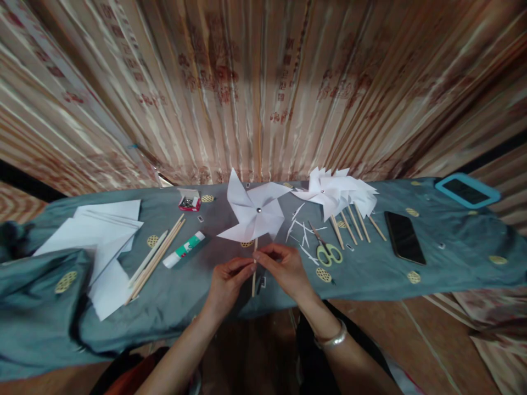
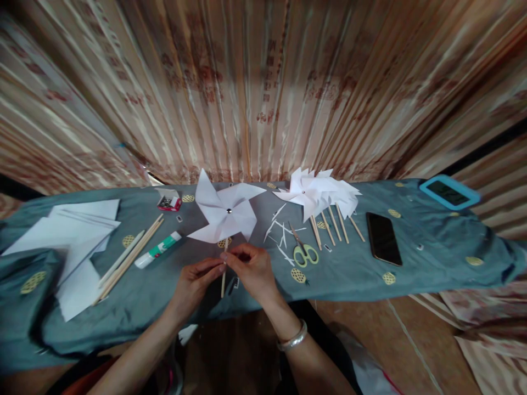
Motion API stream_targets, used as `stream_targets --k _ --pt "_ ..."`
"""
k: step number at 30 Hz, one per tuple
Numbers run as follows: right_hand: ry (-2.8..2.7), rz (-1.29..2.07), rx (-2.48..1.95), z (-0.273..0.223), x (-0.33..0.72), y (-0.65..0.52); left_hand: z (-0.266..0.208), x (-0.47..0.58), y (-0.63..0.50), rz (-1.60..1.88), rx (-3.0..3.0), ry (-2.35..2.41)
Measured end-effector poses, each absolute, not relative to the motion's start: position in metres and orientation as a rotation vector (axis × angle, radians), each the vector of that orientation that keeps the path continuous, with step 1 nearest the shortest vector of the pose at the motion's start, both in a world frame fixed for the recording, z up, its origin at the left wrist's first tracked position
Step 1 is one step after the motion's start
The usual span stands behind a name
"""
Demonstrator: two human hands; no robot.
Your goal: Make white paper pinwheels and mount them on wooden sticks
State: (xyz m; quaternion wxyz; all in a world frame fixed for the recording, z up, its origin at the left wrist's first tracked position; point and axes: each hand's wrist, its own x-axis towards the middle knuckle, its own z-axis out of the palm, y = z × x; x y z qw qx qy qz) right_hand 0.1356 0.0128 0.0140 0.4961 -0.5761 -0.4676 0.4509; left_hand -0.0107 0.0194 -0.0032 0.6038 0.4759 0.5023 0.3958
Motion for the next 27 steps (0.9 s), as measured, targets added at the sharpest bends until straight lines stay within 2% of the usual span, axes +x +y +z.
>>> stream_targets --k 18,21,27 --pt "-1.347 0.839 -1.508 0.025 0.148 0.007 0.002 -0.003 0.013 0.902 1.116 1.088" --pt "-1.386 0.626 -1.585 0.033 0.169 0.013 0.001 -0.004 0.011 0.892 1.097 1.116" --pt "-1.456 0.015 -2.049 0.052 0.226 0.019 0.001 -0.014 0.007 0.858 1.116 1.144"
